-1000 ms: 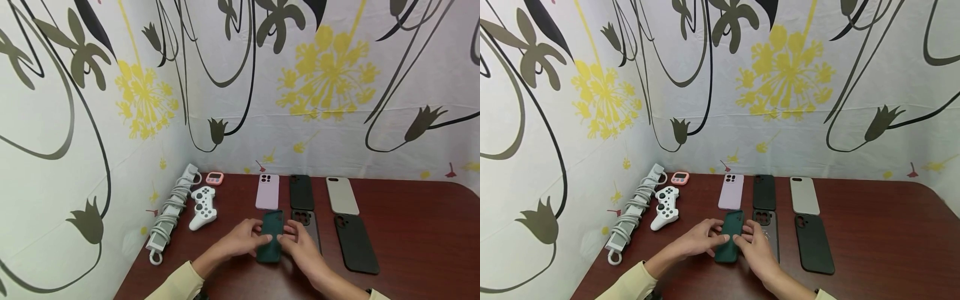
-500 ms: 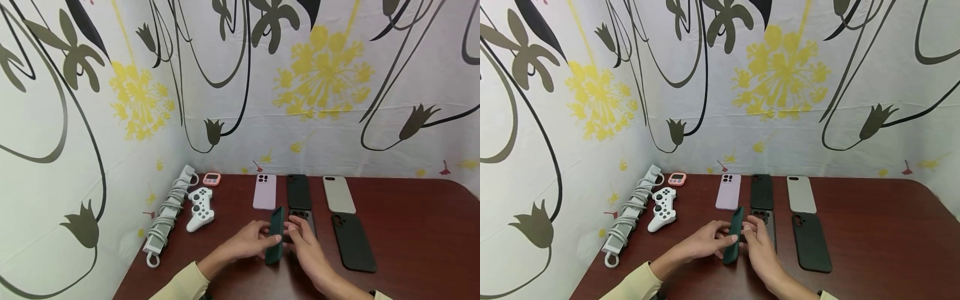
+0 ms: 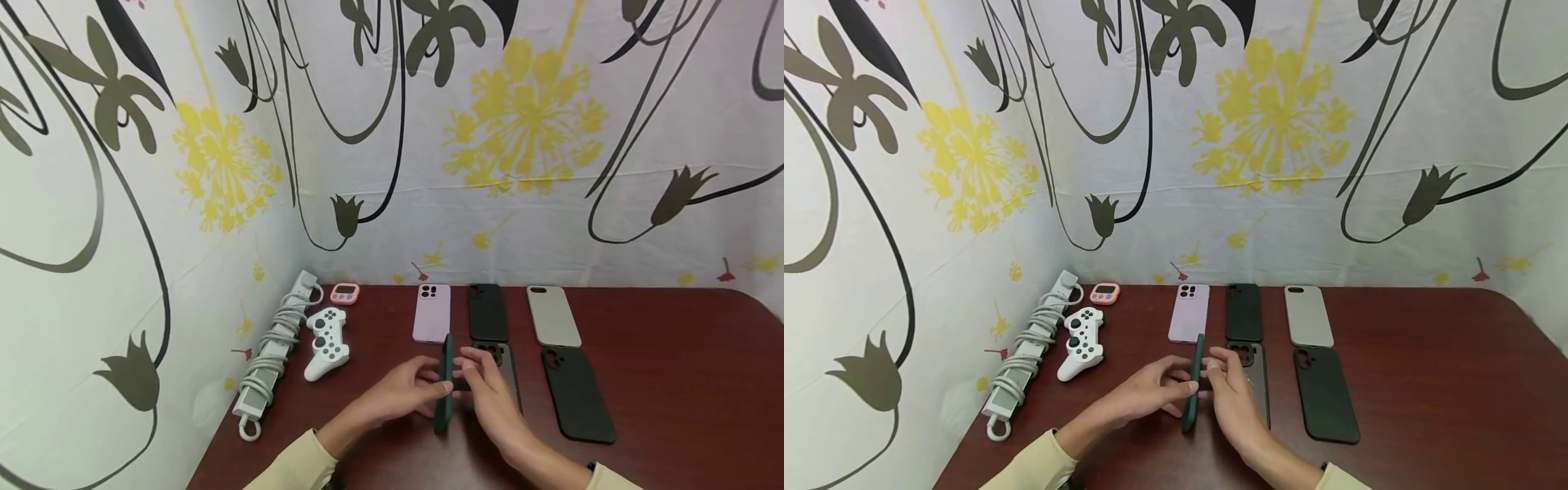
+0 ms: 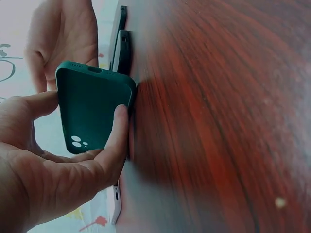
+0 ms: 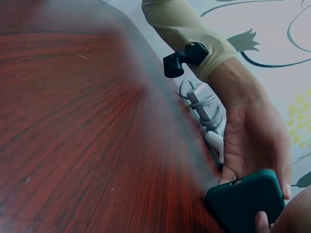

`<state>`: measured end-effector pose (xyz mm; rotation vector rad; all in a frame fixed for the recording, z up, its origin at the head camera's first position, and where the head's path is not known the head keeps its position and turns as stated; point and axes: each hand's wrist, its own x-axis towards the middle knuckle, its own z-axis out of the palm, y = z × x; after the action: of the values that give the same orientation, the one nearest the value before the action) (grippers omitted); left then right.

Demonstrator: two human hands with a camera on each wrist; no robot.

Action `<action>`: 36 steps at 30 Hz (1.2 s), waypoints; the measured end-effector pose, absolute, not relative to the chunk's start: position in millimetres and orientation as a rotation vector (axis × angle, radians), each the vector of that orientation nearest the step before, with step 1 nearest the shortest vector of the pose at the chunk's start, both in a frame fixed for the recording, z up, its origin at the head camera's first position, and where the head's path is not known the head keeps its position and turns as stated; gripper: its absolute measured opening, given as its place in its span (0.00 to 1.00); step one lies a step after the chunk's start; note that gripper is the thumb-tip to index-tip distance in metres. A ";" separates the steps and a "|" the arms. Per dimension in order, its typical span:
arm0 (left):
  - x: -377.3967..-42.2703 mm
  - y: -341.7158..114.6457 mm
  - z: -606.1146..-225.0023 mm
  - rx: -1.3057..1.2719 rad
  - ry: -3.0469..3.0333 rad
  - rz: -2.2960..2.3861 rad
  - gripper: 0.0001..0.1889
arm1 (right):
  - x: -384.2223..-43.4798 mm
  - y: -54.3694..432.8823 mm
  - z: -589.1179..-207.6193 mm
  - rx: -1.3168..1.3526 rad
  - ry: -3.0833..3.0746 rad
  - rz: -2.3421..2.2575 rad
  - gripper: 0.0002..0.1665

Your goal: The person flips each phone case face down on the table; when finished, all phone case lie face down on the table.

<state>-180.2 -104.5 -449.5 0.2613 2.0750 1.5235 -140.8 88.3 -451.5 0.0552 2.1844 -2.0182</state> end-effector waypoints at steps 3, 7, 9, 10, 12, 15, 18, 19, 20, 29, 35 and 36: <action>-181.2 -109.3 -448.8 0.263 2.059 1.557 0.33 | -142.8 83.4 -454.4 0.051 2.184 -2.024 0.26; -182.7 -114.5 -448.9 0.273 2.007 1.629 0.30 | -144.9 77.7 -458.6 0.044 2.172 -2.038 0.26; -183.3 -117.1 -449.1 0.274 1.961 1.683 0.30 | -145.8 75.5 -460.6 0.035 2.168 -2.044 0.26; -183.6 -118.5 -449.3 0.274 1.935 1.714 0.31 | -146.3 74.7 -461.4 0.031 2.169 -2.042 0.27; -184.3 -122.1 -449.5 0.268 1.894 1.765 0.32 | -147.1 73.3 -462.9 0.026 2.167 -2.037 0.27; -185.2 -128.4 -448.7 0.254 1.849 1.813 0.34 | -148.1 71.6 -464.5 0.018 2.169 -2.023 0.28; -185.5 -135.1 -448.2 0.264 1.850 1.811 0.34 | -148.4 69.8 -465.8 0.018 2.182 -1.992 0.28; -185.7 -137.1 -448.6 0.267 1.859 1.807 0.34 | -148.4 69.2 -466.6 0.019 2.199 -1.973 0.28; -185.7 -139.1 -449.2 0.273 1.870 1.802 0.34 | -148.6 68.7 -467.3 0.017 2.216 -1.950 0.28; -184.5 -149.7 -454.8 0.240 1.939 1.779 0.34 | -151.3 65.3 -471.7 -0.014 2.376 -1.796 0.36; -184.8 -152.1 -458.7 0.230 1.956 1.788 0.35 | -150.7 66.6 -475.3 -0.015 2.404 -1.762 0.49; -185.1 -152.4 -459.4 0.229 1.956 1.789 0.35 | -150.8 66.6 -475.6 -0.012 2.404 -1.764 0.50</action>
<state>-185.1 -152.4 -459.4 0.2291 1.9562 1.7889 -150.8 66.6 -475.6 -0.0124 2.4035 -1.7637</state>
